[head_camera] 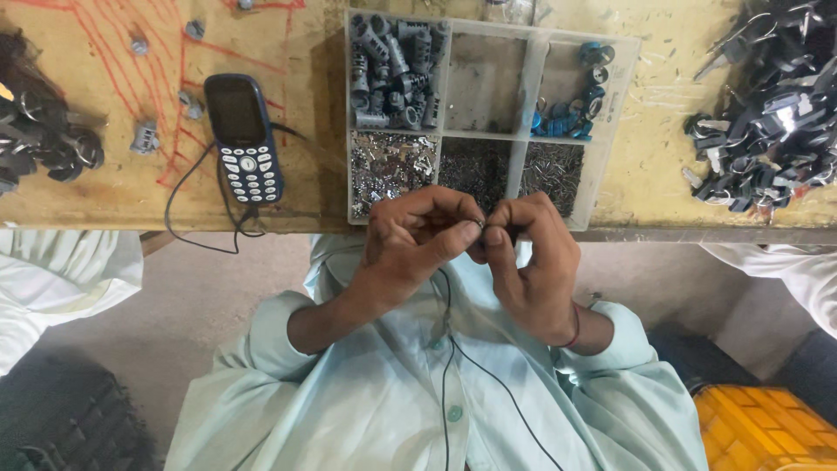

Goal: The person sits at a workbench and assembles small hardware components by hand. They pick parts from a compartment tray, fit pieces together in their hands, and place finished assemblies onto a pile on the bench.

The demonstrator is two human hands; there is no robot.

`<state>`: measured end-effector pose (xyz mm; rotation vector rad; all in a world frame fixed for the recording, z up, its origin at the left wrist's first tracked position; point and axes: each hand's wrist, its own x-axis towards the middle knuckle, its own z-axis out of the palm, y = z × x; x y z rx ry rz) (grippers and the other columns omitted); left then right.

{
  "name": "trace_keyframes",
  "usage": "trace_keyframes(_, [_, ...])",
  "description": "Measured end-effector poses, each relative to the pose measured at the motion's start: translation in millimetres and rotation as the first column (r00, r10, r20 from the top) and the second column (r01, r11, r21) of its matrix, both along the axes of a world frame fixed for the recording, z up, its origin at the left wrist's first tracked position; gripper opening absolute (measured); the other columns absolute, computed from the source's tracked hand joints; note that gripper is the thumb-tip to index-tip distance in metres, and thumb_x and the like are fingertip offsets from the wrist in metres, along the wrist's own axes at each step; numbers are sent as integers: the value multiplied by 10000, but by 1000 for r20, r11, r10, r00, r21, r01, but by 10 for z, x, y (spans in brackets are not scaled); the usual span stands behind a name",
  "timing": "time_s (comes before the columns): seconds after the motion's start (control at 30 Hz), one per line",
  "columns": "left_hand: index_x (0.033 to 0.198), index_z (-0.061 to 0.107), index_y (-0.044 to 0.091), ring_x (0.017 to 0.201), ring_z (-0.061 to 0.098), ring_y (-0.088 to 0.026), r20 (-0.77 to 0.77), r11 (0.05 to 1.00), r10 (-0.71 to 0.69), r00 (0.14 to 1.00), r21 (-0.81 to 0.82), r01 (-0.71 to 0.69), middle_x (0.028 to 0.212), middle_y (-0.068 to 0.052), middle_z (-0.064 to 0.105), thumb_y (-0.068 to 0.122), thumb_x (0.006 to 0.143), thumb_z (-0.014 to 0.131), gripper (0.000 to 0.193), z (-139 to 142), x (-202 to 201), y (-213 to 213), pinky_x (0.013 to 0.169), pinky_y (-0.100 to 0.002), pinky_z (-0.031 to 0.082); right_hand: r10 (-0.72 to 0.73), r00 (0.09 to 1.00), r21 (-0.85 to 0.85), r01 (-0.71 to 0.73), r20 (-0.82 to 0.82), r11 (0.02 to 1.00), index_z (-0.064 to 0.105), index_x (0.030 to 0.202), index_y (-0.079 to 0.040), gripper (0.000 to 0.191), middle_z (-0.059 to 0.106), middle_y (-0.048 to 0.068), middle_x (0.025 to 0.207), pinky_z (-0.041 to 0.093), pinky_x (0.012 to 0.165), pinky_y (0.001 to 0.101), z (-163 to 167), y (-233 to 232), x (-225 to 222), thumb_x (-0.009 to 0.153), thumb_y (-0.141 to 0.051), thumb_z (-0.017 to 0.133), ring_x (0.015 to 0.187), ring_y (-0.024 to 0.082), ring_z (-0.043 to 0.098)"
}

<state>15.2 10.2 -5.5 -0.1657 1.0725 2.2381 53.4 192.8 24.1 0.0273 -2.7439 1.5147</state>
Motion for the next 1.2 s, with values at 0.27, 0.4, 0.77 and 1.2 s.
trace_keyframes(0.27, [1092, 693, -28, 992, 730, -119, -297, 969, -10, 955, -237, -63, 1067, -79, 707, 56, 998, 713, 127, 119, -13, -66, 898, -268, 628, -75, 988, -145, 56, -135, 988, 576, 1080, -5, 133, 609, 111, 1030, 516, 732, 282, -219, -59, 35, 987, 73, 629, 824, 206, 629])
trace_keyframes(0.4, [1061, 711, -29, 874, 689, -82, -131, 986, -100, 986, -147, 80, 973, -70, 730, 40, 954, 744, 131, 81, -105, -122, 765, -236, 575, 234, 928, 58, -227, -288, 972, 635, 1098, 15, 288, 664, 163, 1021, 560, 716, 354, -301, 107, -85, 851, 163, 654, 837, 287, 700])
trace_keyframes(0.77, [964, 732, -31, 641, 607, -77, 50, 992, -120, 992, -36, 122, 762, -35, 678, 83, 863, 743, 153, 66, -135, -166, 570, -234, 495, 448, 856, -420, -319, 256, 850, 554, 1241, -35, 325, 670, 111, 1039, 581, 803, 295, 129, 310, -577, 931, 8, 643, 895, 230, 688])
trace_keyframes(1.2, [941, 737, -4, 657, 595, -59, -7, 984, -164, 986, -71, 163, 773, -8, 668, 119, 862, 740, 146, 98, -139, -219, 582, -215, 493, 536, 833, 614, -355, -134, 705, 630, 1224, -130, 284, 578, 92, 1196, 516, 685, 436, -136, -215, -1404, 968, -65, 734, 891, 312, 668])
